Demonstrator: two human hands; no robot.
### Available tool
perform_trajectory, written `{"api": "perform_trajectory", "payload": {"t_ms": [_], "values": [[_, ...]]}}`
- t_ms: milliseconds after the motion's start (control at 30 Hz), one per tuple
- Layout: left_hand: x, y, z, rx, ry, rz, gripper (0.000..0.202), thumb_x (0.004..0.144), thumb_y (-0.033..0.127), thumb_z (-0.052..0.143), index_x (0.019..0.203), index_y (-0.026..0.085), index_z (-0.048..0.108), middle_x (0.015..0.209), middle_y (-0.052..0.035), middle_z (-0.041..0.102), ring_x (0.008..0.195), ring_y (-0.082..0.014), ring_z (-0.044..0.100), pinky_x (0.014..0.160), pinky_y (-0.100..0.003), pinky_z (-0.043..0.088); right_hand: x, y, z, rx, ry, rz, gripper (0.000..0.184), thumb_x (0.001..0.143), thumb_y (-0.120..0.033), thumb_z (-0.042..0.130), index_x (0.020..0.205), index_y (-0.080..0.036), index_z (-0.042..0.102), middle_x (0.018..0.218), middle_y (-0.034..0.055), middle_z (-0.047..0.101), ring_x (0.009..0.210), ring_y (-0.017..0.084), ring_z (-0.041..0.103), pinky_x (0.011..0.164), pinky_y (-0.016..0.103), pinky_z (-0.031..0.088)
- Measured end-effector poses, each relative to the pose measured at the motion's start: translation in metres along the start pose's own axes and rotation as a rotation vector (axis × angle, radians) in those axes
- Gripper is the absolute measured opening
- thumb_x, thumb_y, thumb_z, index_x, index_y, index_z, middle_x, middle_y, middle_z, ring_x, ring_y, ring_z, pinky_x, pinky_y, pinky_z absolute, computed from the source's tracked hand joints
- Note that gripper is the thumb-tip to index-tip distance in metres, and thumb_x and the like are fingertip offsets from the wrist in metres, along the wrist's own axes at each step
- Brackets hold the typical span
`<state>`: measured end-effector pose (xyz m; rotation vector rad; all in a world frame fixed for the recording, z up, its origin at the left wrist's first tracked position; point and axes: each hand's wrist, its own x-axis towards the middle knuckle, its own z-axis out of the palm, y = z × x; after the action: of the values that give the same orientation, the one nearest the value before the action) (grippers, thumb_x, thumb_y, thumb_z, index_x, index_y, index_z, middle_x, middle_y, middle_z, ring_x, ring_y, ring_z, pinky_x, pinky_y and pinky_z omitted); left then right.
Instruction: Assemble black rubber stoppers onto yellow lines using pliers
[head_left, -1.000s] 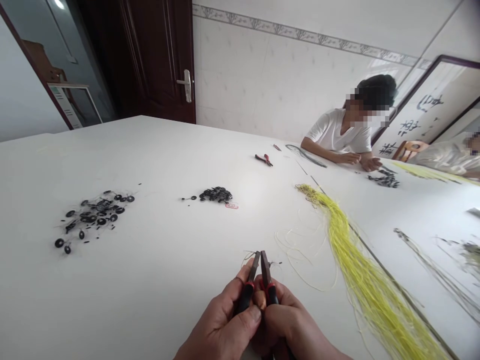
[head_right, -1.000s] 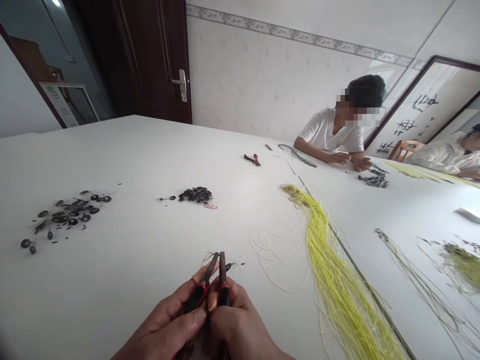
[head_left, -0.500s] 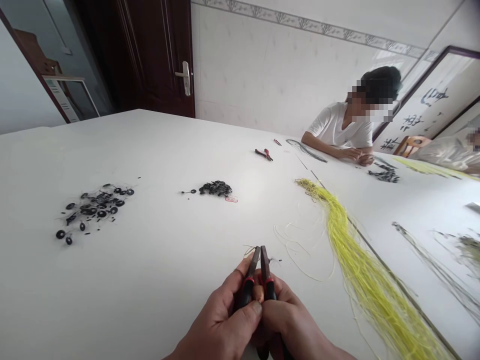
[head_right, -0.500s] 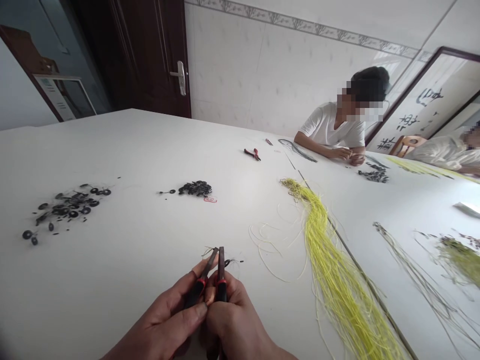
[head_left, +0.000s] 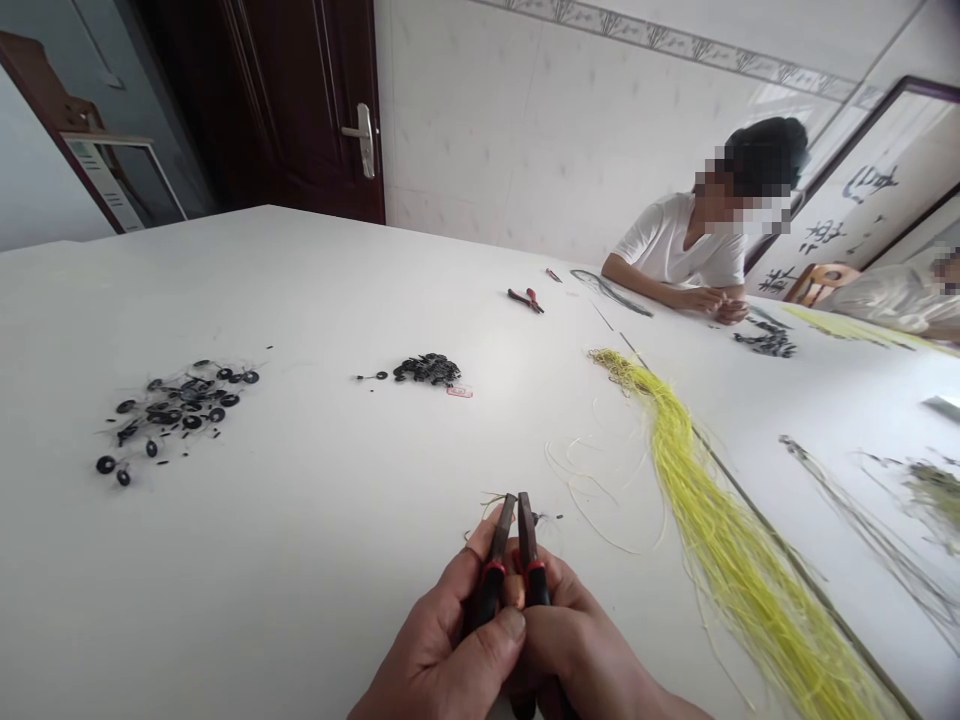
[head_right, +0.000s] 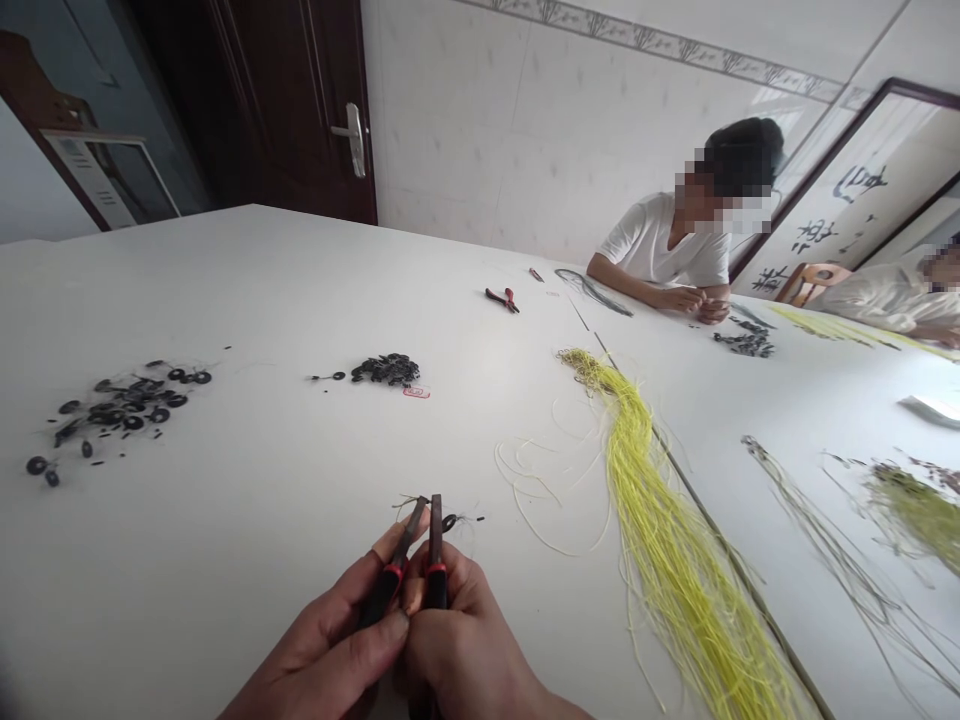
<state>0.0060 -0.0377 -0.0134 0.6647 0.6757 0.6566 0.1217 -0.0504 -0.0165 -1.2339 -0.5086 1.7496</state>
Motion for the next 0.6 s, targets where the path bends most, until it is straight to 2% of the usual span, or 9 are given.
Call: {"api": "perform_trajectory", "payload": {"t_ms": [100,167,367,533,600], "values": [[-0.001,0.002,0.001,-0.011,0.05,-0.044,0.057,0.073,0.033,0.061,0.126,0.03,0.042,0.105,-0.0031,0.06,0.087,-0.0181,0.056,0.081,-0.03,0.041,0.001,-0.002,0.0,-0.021,0.014,0.043,0.019,0.037,-0.009,0.037,0.052,-0.019,0.04,0.033,-0.0078,0.037,0.027,0.005,0.03,0.028,0.016,0.023],[-0.002,0.003,0.002,-0.011,0.054,-0.054,0.057,0.073,0.032,0.061,0.127,0.03,0.041,0.105,-0.0026,0.06,0.083,-0.0166,0.056,0.08,-0.03,0.042,0.0,-0.004,0.0,-0.039,0.025,0.065,0.02,0.036,-0.009,0.037,0.053,-0.019,0.04,0.032,-0.0073,0.038,0.027,0.005,0.031,0.028,0.016,0.023],[0.0,0.009,0.002,0.053,-0.013,-0.103,0.058,0.077,0.029,0.056,0.131,0.032,0.033,0.102,-0.0023,0.06,0.07,-0.0131,0.057,0.069,-0.028,0.043,-0.004,-0.007,0.002,-0.097,0.048,0.053,0.02,0.036,-0.007,0.036,0.053,-0.018,0.04,0.033,-0.0069,0.038,0.027,0.004,0.031,0.027,0.015,0.024],[0.002,0.013,0.001,0.07,-0.045,-0.123,0.056,0.078,0.025,0.055,0.13,0.025,0.035,0.084,-0.0016,0.063,0.062,-0.0107,0.055,0.062,-0.023,0.043,-0.001,-0.011,0.002,-0.107,0.013,0.096,0.017,0.036,-0.009,0.036,0.05,-0.018,0.038,0.029,-0.006,0.038,0.024,0.005,0.03,0.025,0.015,0.022],[0.002,0.012,0.002,0.059,-0.046,-0.104,0.057,0.076,0.026,0.057,0.129,0.025,0.037,0.083,-0.0017,0.063,0.064,-0.012,0.056,0.06,-0.023,0.043,0.0,-0.01,0.003,-0.107,0.017,0.08,0.016,0.038,-0.01,0.037,0.05,-0.018,0.039,0.029,-0.0059,0.038,0.024,0.005,0.03,0.025,0.015,0.022]]}}
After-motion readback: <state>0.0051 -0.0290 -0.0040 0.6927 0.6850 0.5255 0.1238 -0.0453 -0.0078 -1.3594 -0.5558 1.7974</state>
